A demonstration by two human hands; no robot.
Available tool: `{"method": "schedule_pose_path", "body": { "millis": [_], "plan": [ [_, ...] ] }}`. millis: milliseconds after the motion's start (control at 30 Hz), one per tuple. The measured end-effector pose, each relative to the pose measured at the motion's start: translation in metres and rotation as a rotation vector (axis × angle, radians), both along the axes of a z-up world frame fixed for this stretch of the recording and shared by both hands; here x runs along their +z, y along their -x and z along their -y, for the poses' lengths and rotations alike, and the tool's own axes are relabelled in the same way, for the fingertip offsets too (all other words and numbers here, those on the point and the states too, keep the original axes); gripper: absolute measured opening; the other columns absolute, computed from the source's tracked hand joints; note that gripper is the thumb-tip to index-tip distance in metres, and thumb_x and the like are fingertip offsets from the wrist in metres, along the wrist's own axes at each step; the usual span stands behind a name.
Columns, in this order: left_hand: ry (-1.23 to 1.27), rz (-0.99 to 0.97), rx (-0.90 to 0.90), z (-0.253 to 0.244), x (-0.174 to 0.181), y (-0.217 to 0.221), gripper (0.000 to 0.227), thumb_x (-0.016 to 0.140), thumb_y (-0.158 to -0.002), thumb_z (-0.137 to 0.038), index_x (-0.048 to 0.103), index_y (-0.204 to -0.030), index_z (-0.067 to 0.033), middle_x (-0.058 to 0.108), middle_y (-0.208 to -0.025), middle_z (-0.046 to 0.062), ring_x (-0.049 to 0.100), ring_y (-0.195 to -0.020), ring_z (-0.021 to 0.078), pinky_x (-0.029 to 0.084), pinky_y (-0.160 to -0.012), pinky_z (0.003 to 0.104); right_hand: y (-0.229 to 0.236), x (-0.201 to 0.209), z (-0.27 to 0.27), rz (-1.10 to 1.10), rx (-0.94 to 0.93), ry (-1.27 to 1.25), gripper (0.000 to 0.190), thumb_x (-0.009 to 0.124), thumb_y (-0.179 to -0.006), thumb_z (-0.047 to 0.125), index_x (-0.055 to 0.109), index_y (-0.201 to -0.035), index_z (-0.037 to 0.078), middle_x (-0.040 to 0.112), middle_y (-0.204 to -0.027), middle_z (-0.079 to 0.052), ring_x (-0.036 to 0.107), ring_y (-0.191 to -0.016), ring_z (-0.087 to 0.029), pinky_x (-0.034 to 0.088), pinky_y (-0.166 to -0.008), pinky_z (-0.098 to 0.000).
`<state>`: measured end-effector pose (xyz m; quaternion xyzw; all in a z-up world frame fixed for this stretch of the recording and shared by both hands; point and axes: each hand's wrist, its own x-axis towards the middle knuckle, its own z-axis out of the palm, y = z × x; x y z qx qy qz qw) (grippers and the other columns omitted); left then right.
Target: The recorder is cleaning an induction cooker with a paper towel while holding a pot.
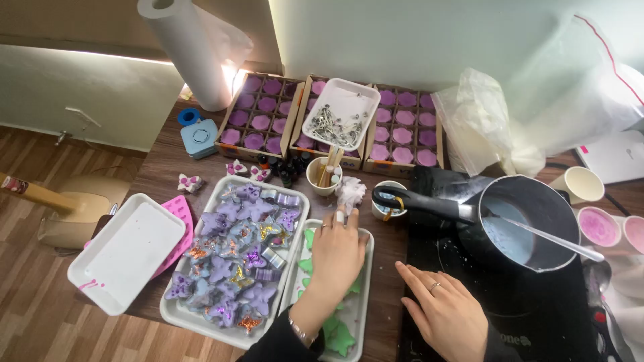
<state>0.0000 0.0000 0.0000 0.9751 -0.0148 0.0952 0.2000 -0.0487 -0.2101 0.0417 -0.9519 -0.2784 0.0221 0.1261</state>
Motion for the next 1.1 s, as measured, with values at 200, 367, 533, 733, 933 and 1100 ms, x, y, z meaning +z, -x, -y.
{"method": "schedule_pose_path", "body": {
  "millis": [200, 367, 533, 733, 933, 1100],
  "plan": [
    [0.023, -0.136, -0.006, -0.003, -0.034, -0.041, 0.060, 0.074, -0.083, -0.024, 0.054, -0.136, -0.0034, 0.049, -0.145, 0.022, 0.050, -0.127, 0.0370, 0.045, -0.098, 0.046, -0.034, -0.017, -0.008, 0.087, 0.136, -0.035, 0.059, 0.065, -0.087, 0.026, 0.050, -0.140, 0.005, 0.055, -0.142, -0.015, 0.054, -0.129, -0.031, 0.042, -0.106, -0.0409],
    [0.064, -0.095, -0.001, -0.004, -0.064, -0.053, 0.055, 0.070, -0.084, -0.016, 0.055, -0.134, 0.0018, 0.052, -0.141, 0.025, 0.056, -0.120, 0.0387, 0.049, -0.095, 0.046, -0.075, -0.026, -0.036, 0.042, 0.239, -0.037, 0.064, 0.063, -0.086, 0.018, 0.042, -0.142, -0.006, 0.041, -0.151, -0.024, 0.044, -0.138, -0.037, 0.037, -0.111, -0.0421],
    [0.125, -0.058, 0.015, -0.006, -0.080, -0.059, 0.034, 0.060, -0.089, -0.001, 0.061, -0.123, 0.0043, 0.065, -0.117, 0.022, 0.066, -0.105, 0.0382, 0.055, -0.086, 0.045, -0.096, -0.032, -0.067, -0.003, 0.233, -0.112, 0.064, 0.059, -0.087, 0.011, 0.038, -0.145, -0.009, 0.038, -0.153, -0.028, 0.041, -0.140, -0.039, 0.036, -0.113, -0.0421],
    [0.364, -0.035, 0.059, -0.016, -0.044, -0.043, 0.017, 0.058, -0.091, 0.001, 0.065, -0.106, 0.0032, 0.069, -0.105, 0.021, 0.068, -0.095, 0.0419, 0.055, -0.081, 0.047, -0.105, -0.038, -0.081, 0.022, 0.280, -0.199, 0.067, 0.053, -0.088, 0.000, 0.027, -0.149, -0.014, 0.037, -0.151, -0.034, 0.041, -0.142, -0.044, 0.037, -0.114, -0.0430],
    [0.689, 0.060, 0.107, -0.029, 0.015, -0.004, 0.019, 0.068, -0.089, -0.009, 0.073, -0.106, -0.0043, 0.076, -0.100, 0.016, 0.071, -0.095, 0.0372, 0.054, -0.083, 0.044, -0.094, -0.029, -0.091, -0.068, 0.260, -0.440, 0.080, 0.058, -0.081, -0.003, 0.021, -0.151, -0.012, 0.041, -0.145, -0.040, 0.046, -0.134, -0.051, 0.041, -0.109, -0.0455],
    [0.951, 0.013, 0.072, -0.036, 0.041, 0.027, 0.024, 0.074, -0.089, -0.014, 0.071, -0.111, -0.0049, 0.076, -0.095, 0.009, 0.076, -0.093, 0.0259, 0.059, -0.084, 0.036, -0.075, -0.032, -0.081, -0.318, 0.113, -0.472, 0.044, 0.065, -0.086, 0.000, 0.054, -0.128, 0.004, 0.072, -0.111, -0.020, 0.071, -0.101, -0.041, 0.057, -0.082, -0.0417]
  ]
}}
